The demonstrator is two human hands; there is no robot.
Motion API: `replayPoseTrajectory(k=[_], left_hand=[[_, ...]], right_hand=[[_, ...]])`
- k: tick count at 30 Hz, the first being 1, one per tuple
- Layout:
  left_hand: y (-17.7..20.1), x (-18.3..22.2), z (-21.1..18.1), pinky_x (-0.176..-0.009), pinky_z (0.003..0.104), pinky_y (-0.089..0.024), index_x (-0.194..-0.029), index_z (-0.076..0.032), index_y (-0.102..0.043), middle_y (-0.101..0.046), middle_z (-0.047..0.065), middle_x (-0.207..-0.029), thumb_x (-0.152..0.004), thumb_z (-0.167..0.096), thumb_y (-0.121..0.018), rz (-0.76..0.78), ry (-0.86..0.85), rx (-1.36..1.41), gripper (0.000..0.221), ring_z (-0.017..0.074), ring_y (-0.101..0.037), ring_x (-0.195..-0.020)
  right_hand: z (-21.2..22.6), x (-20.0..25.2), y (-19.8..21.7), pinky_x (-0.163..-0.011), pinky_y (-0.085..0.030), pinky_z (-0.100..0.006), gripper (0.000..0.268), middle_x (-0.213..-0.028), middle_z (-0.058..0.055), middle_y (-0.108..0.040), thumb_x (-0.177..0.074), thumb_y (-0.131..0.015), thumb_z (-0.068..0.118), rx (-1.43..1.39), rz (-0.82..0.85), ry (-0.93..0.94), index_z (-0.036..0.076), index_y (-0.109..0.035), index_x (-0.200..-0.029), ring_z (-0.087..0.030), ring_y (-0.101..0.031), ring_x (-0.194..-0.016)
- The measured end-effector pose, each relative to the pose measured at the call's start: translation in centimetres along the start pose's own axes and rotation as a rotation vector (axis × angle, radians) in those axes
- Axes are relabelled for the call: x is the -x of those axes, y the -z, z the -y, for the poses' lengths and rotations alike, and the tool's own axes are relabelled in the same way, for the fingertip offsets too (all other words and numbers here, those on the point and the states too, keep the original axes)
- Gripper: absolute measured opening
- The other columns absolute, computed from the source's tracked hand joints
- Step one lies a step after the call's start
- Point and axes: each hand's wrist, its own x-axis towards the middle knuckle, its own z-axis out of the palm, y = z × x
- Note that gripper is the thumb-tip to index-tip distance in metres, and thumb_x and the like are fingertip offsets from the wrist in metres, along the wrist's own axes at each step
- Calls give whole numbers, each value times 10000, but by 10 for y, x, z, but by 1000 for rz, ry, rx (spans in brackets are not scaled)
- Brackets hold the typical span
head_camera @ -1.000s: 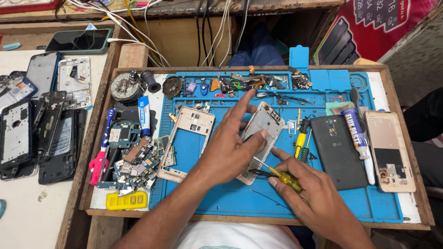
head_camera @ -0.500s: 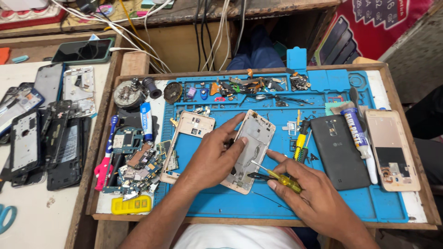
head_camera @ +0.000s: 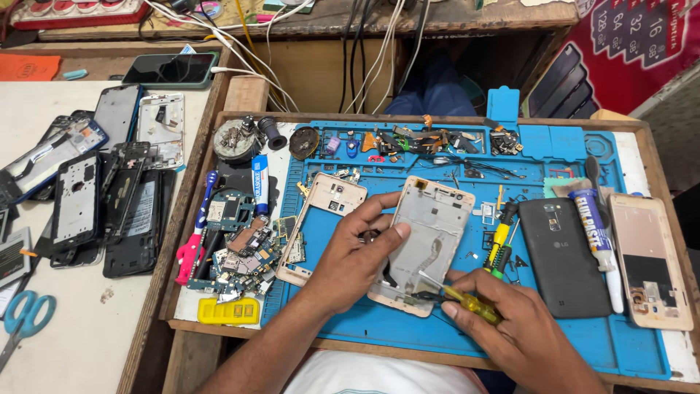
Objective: The person disassembles a smartphone by removing the back cover and unscrewing internal components. They then reassemble the device by placing the back cover back on and securing it with screws.
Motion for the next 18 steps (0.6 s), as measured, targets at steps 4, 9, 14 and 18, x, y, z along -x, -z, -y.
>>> replayPoseTrajectory(k=[4, 9, 14, 18], left_hand=[[-9, 4, -1, -852, 278, -582, -1358, -15, -530, -753, 124, -1117, -1046, -120, -604, -2, -17, 26, 336, 113, -696, -985], [-12, 9, -10, -824, 250, -559, -1375, -47, -528, -718, 82, -1072, -1020, -94, -650, -34, -139, 33, 379, 77, -668, -963], [-16, 15, -16, -869, 233, -549, -1353, -26, -554, -678, 44, -1077, -1040, -106, -684, -1, -242, -32, 348, 54, -639, -1001], [-17, 15, -16, -818, 221, -544, -1254, -15, -580, -697, 30, -1003, -1039, -139, -685, -41, -238, -73, 269, 51, -647, -943]], right_hand=[[-2, 2, -2, -705, -602, -321, 219, -890, -84, -772, -823, -767, 176, 15, -47, 10, 30, -739, -984, -183, -735, -797], [-6, 3, -5, -720, -610, -300, 203, -942, -72, -783, -784, -802, 126, 40, -114, 65, 39, -761, -963, -173, -754, -831], [-10, 4, -8, -728, -616, -296, 211, -947, -75, -774, -774, -805, 126, 84, -130, 86, 47, -761, -964, -169, -759, -850], [-15, 7, -9, -744, -623, -289, 215, -949, -68, -783, -787, -796, 126, 86, -97, 102, 51, -768, -986, -162, -764, -857]])
